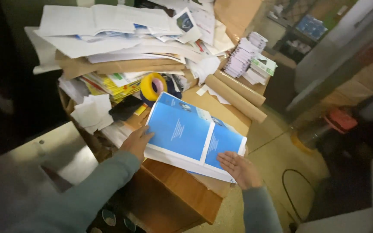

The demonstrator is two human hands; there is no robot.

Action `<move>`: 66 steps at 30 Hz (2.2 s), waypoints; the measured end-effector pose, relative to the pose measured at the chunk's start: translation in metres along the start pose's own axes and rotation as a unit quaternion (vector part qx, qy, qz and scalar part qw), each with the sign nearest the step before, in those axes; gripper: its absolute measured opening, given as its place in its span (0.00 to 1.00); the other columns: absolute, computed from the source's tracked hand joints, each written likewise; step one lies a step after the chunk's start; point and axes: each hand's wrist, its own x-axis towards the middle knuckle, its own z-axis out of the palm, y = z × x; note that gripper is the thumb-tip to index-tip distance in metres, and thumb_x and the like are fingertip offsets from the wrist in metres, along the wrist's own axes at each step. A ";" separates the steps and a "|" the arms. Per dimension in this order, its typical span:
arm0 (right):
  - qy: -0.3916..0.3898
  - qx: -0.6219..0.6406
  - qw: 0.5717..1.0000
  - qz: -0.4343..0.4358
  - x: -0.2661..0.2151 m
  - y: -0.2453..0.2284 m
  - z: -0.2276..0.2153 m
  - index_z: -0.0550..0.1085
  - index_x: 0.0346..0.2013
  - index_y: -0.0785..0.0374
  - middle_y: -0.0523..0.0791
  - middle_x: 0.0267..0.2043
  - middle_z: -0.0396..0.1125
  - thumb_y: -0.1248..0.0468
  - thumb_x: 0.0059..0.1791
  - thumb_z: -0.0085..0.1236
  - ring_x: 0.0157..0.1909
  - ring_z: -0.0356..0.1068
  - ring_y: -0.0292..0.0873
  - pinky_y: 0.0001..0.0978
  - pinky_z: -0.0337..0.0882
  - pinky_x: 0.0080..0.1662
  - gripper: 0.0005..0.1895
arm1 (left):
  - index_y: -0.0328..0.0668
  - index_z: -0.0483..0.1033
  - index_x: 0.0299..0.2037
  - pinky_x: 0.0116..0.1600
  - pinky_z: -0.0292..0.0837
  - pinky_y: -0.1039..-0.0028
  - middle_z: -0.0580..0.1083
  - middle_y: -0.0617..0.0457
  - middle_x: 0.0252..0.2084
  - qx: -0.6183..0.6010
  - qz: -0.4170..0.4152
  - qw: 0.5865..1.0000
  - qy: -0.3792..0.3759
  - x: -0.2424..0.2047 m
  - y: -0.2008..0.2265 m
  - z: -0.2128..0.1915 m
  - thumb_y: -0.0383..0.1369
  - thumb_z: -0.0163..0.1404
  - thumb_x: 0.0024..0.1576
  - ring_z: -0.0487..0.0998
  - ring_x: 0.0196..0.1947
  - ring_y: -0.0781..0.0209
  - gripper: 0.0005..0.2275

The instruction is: The person repeatedly places blue and white documents into a manual stapling machine, presses the lever to staple them, and then removes the stapled documents to place them on a pile on the table.

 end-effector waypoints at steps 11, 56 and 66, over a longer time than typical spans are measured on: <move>-0.002 -0.180 0.974 -0.137 0.031 -0.008 0.099 0.73 0.38 0.61 0.47 0.31 0.61 0.63 0.43 0.66 0.35 0.66 0.45 0.40 0.68 0.44 0.13 | 0.59 0.64 0.61 0.70 0.52 0.66 0.55 0.55 0.66 0.038 -0.007 0.991 0.132 0.019 0.003 0.008 0.20 0.51 0.43 0.55 0.68 0.58 0.32; -0.057 -0.256 0.944 -0.201 -0.093 0.022 0.081 0.86 0.28 0.66 0.41 0.23 0.73 0.64 0.35 0.67 0.31 0.66 0.36 0.27 0.66 0.36 0.11 | 0.44 0.62 0.40 0.24 0.56 0.56 0.63 0.46 0.29 0.113 0.107 0.983 0.097 -0.134 0.039 0.047 0.28 0.50 0.50 0.62 0.23 0.45 0.11; -0.011 -0.217 0.966 -0.137 -0.112 0.058 0.191 0.80 0.29 0.76 0.53 0.25 0.71 0.69 0.39 0.65 0.34 0.70 0.45 0.30 0.62 0.38 0.10 | 0.56 0.70 0.41 0.42 0.72 0.72 0.76 0.62 0.39 -0.232 -0.441 0.859 0.117 -0.273 0.003 -0.067 0.53 0.58 0.47 0.76 0.37 0.64 0.19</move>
